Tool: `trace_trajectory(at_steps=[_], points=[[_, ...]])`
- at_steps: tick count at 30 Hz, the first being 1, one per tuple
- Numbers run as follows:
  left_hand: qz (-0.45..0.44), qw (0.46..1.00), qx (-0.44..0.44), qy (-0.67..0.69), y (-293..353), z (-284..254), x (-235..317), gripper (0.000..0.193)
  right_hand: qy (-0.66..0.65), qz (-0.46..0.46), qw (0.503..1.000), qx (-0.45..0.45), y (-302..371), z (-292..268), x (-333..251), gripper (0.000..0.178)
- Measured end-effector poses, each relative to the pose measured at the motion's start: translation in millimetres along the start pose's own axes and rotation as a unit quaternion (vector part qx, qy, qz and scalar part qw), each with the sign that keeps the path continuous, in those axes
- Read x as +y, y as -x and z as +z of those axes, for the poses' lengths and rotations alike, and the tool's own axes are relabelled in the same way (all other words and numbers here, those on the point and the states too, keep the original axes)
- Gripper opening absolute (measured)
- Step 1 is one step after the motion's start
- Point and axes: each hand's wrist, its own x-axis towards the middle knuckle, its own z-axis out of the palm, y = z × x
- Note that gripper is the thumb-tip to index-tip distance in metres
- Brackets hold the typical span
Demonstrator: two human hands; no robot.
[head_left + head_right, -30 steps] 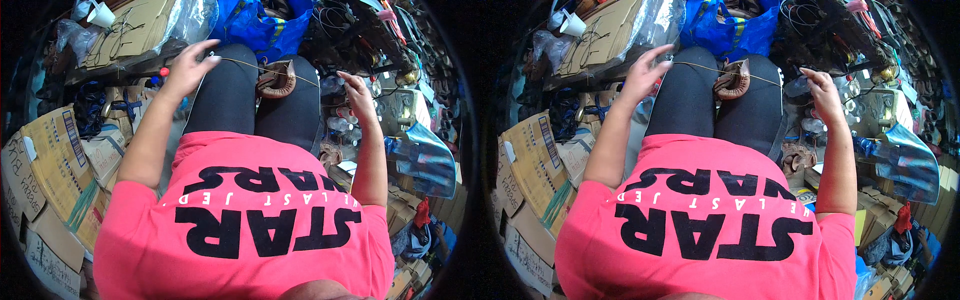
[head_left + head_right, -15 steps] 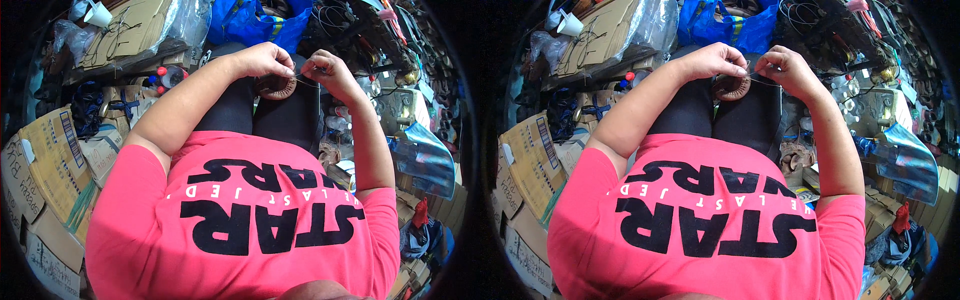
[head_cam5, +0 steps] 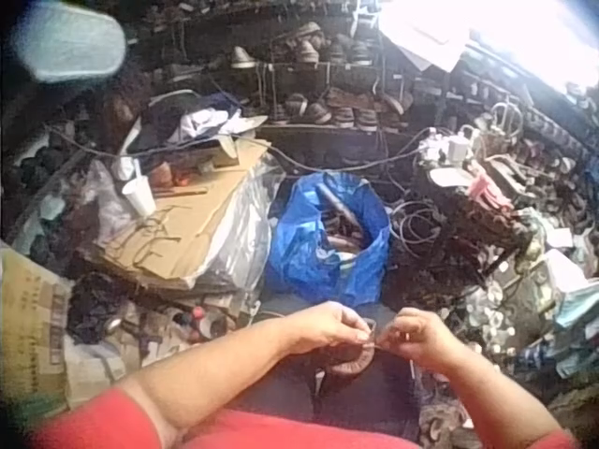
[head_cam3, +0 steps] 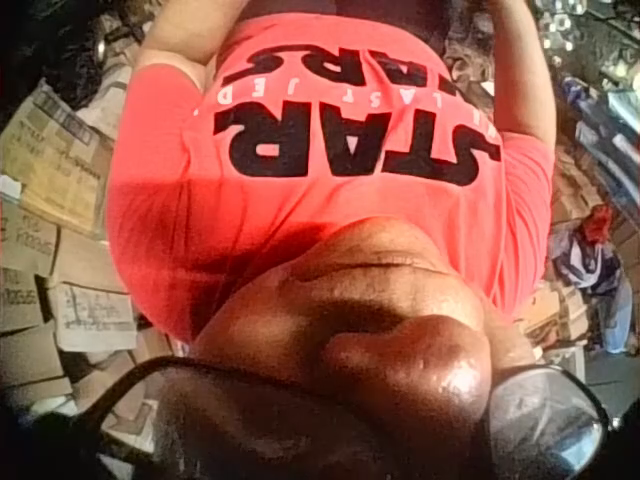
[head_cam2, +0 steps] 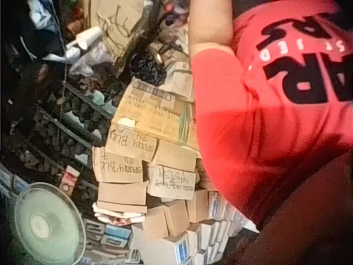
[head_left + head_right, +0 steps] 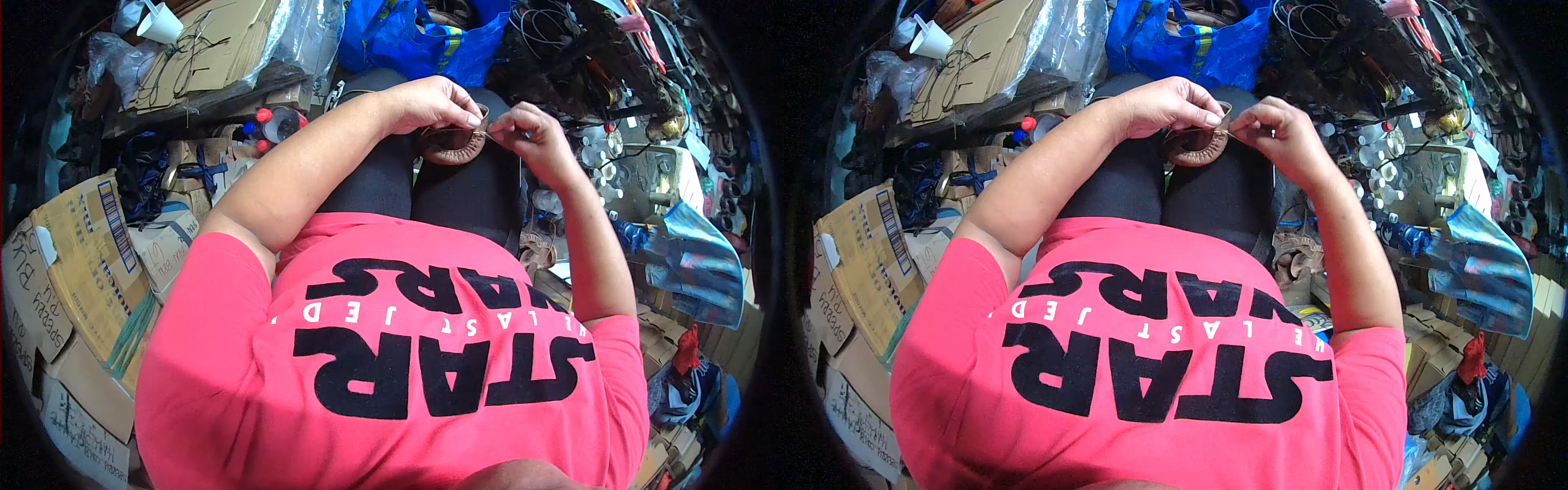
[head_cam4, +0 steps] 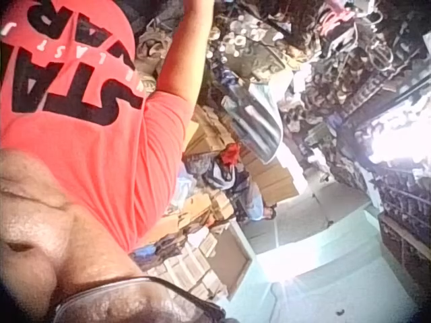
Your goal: Stitching or sewing together parts of a leather shoe by hand.
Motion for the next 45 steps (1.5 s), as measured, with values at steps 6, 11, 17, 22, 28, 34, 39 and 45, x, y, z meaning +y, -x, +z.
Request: trace_trajectory(at_steps=[6, 11, 17, 22, 28, 34, 39, 45], points=[[-0.014, 0.999, -0.045, 0.022, 4, 0, -1, 0.025, -0.007, 0.007, 0.998, 0.060, 25, 17, -11, 0.019], [-0.022, 0.998, -0.066, 0.002, 5, 0, 1, 0.030, 0.071, -0.007, 0.996, 0.045, 25, 13, -21, 0.017], [-0.034, 0.996, -0.078, -0.023, 4, -2, 3, 0.031, 0.305, -0.062, 0.949, -0.043, 8, -1, -55, 0.017], [0.006, 0.987, -0.121, -0.106, 2, -8, 8, 0.032, 0.421, -0.165, 0.886, -0.104, -16, -1, -65, 0.012], [0.083, 0.990, -0.071, -0.084, -12, -11, 6, 0.036, 0.226, -0.109, 0.961, -0.118, -24, -8, -33, 0.008], [0.080, 0.995, -0.024, -0.053, -10, -14, 6, 0.037, 0.208, -0.044, 0.974, -0.077, -24, -16, -44, 0.009], [0.108, 0.989, -0.002, -0.097, -14, -11, -3, 0.035, 0.164, -0.076, 0.980, -0.085, -20, -1, -29, 0.010], [0.208, 0.857, 0.205, -0.425, 39, 4, 1, 0.039, -0.296, 0.186, 0.937, -0.015, 5, -9, 3, 0.025]])
